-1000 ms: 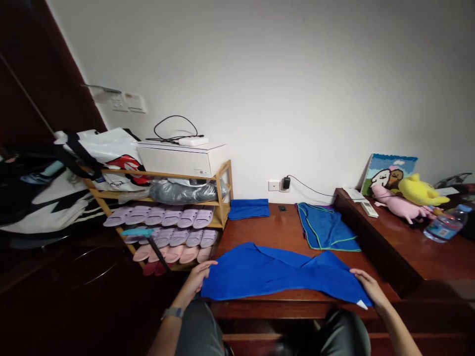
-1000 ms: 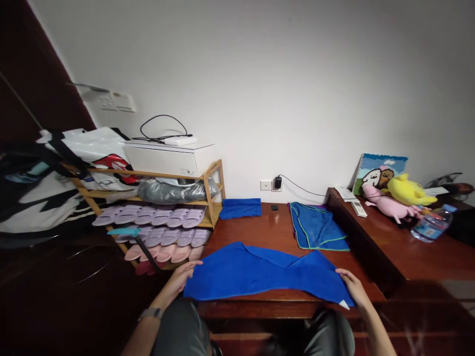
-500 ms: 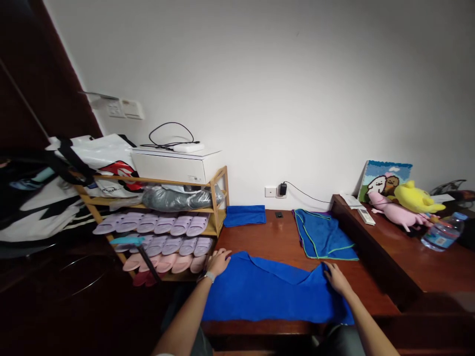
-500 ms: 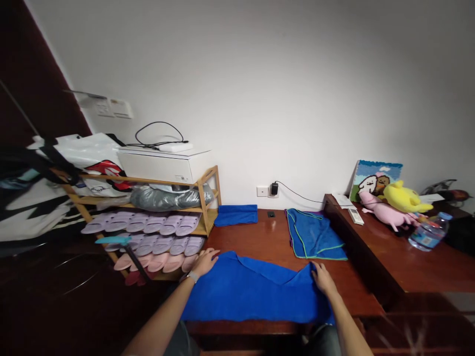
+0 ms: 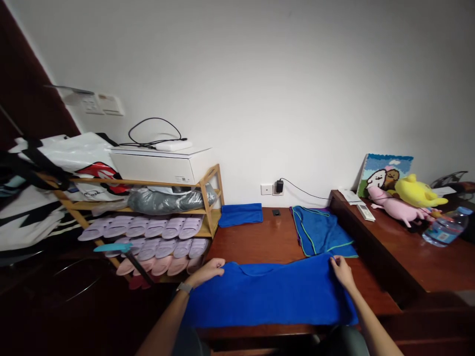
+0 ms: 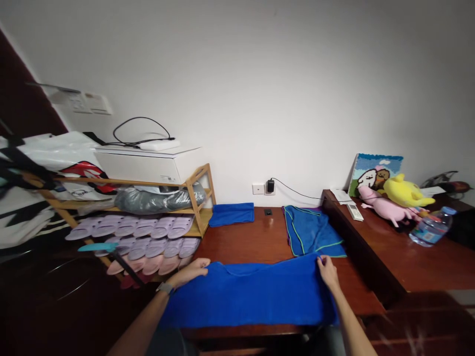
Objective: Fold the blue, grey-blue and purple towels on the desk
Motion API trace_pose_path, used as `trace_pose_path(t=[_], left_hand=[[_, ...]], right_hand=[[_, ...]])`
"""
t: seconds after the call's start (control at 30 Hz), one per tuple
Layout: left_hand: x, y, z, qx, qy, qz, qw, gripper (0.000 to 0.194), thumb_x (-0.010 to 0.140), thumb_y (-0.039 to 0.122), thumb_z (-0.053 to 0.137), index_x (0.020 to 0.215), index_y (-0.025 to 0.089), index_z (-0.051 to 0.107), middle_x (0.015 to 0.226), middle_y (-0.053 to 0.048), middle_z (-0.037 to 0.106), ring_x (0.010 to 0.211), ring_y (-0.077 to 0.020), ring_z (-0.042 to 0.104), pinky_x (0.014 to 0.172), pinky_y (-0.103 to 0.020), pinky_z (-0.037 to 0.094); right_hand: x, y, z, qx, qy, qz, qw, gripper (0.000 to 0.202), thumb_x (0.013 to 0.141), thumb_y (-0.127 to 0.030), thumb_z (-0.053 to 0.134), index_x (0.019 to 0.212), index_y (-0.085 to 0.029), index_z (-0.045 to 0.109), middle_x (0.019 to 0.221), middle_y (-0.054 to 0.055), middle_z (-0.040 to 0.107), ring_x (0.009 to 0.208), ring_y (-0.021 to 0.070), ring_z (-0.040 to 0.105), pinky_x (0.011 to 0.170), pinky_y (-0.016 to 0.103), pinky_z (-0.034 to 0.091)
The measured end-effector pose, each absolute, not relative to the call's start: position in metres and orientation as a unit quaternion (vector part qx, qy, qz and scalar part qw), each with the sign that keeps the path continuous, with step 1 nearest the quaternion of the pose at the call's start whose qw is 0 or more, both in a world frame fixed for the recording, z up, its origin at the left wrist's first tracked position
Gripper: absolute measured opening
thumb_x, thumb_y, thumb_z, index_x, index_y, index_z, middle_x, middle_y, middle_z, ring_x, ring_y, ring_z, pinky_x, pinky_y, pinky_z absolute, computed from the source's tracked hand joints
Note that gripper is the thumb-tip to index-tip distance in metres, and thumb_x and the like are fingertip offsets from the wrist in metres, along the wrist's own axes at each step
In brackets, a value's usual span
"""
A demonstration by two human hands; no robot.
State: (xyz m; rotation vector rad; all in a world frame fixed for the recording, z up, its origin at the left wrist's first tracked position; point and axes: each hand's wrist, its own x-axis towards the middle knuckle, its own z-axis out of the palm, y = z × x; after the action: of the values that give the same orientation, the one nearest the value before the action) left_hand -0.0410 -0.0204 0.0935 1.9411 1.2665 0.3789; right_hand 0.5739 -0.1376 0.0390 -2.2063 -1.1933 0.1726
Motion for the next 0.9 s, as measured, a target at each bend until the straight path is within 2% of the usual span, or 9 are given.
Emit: trace_pose_path(t=[0.07,0.17,0.3,0.4,0.5,0.6,0.7,0.8,0.9], left_hand=[[-0.046,-0.012,0.097,0.751,0.508,0.188,0.377,0.022,0.074,0.040,0.060,0.073,0.026,0.043,0.071,0.007,0.048,0.071,-0.0161,0.050,0.064,-0.027,0.042],[-0.049,0.008,0.099,0.738,0.529,0.244,0.340,0.018,0.077,0.039,0.062,0.079,0.025,0.051,0.078,0.004,0.058,0.079,-0.0186,0.059,0.072,-0.029,0.049],[-0.044,0.024,0.087,0.721,0.576,0.292,0.250,0.007,0.080,0.030,0.062,0.084,0.024,0.064,0.093,-0.004,0.071,0.100,-0.0251,0.067,0.095,-0.039,0.053],[-0.040,0.016,0.069,0.711,0.605,0.312,0.176,0.018,0.085,0.024,0.060,0.095,0.024,0.074,0.117,-0.010,0.075,0.124,-0.0311,0.063,0.115,-0.050,0.046],[-0.039,0.000,0.049,0.716,0.609,0.320,0.124,0.033,0.092,0.024,0.055,0.115,0.024,0.077,0.138,-0.013,0.071,0.138,-0.0329,0.058,0.123,-0.053,0.040],[-0.040,-0.009,0.032,0.735,0.607,0.301,0.035,0.044,0.101,0.028,0.044,0.131,0.023,0.075,0.143,-0.015,0.069,0.136,-0.0319,0.061,0.119,-0.051,0.047],[-0.040,-0.008,0.022,0.765,0.593,0.253,-0.012,0.047,0.106,0.035,0.040,0.135,0.024,0.075,0.141,-0.014,0.072,0.134,-0.0310,0.065,0.117,-0.050,0.051],[-0.038,-0.002,0.020,0.793,0.575,0.204,0.006,0.050,0.105,0.040,0.043,0.146,0.025,0.069,0.154,-0.012,0.067,0.145,-0.0308,0.059,0.123,-0.051,0.046],[-0.035,0.004,0.021,0.800,0.579,0.158,0.020,0.057,0.106,0.040,0.040,0.158,0.025,0.059,0.166,-0.012,0.056,0.156,-0.0307,0.048,0.130,-0.054,0.037]], right_hand=[[0.585,-0.128,0.042,-0.828,-0.432,0.074,0.350,0.041,0.091,-0.057,0.044,0.105,-0.025,0.065,0.094,0.009,0.078,0.087,0.0277,0.076,0.080,0.036,0.058],[0.592,-0.112,0.043,-0.821,-0.409,0.067,0.391,0.045,0.089,-0.054,0.042,0.113,-0.022,0.062,0.106,0.015,0.076,0.097,0.0305,0.073,0.088,0.040,0.057],[0.584,-0.101,0.031,-0.811,-0.402,0.058,0.422,0.043,0.087,-0.046,0.039,0.108,-0.019,0.065,0.109,0.019,0.072,0.110,0.0341,0.067,0.101,0.046,0.054],[0.572,-0.108,0.017,-0.802,-0.403,0.054,0.437,0.043,0.086,-0.044,0.040,0.104,-0.018,0.068,0.112,0.021,0.069,0.114,0.0356,0.065,0.107,0.051,0.052],[0.560,-0.121,0.005,-0.780,-0.444,0.023,0.440,0.046,0.088,-0.043,0.042,0.112,-0.018,0.072,0.131,0.020,0.065,0.125,0.0349,0.062,0.115,0.053,0.048],[0.551,-0.133,-0.007,-0.731,-0.570,-0.010,0.375,0.049,0.096,-0.045,0.040,0.123,-0.021,0.074,0.146,0.017,0.063,0.135,0.0327,0.060,0.121,0.052,0.045],[0.541,-0.138,-0.015,-0.726,-0.631,-0.008,0.273,0.056,0.101,-0.048,0.036,0.136,-0.025,0.072,0.152,0.013,0.064,0.142,0.0304,0.058,0.124,0.051,0.043],[0.529,-0.141,-0.013,-0.770,-0.609,-0.017,0.193,0.062,0.103,-0.045,0.031,0.151,-0.026,0.064,0.161,0.010,0.059,0.150,0.0304,0.052,0.126,0.052,0.039],[0.515,-0.146,0.002,-0.805,-0.578,-0.013,0.132,0.064,0.102,-0.043,0.031,0.159,-0.028,0.057,0.167,0.009,0.053,0.152,0.0321,0.049,0.123,0.054,0.041]])
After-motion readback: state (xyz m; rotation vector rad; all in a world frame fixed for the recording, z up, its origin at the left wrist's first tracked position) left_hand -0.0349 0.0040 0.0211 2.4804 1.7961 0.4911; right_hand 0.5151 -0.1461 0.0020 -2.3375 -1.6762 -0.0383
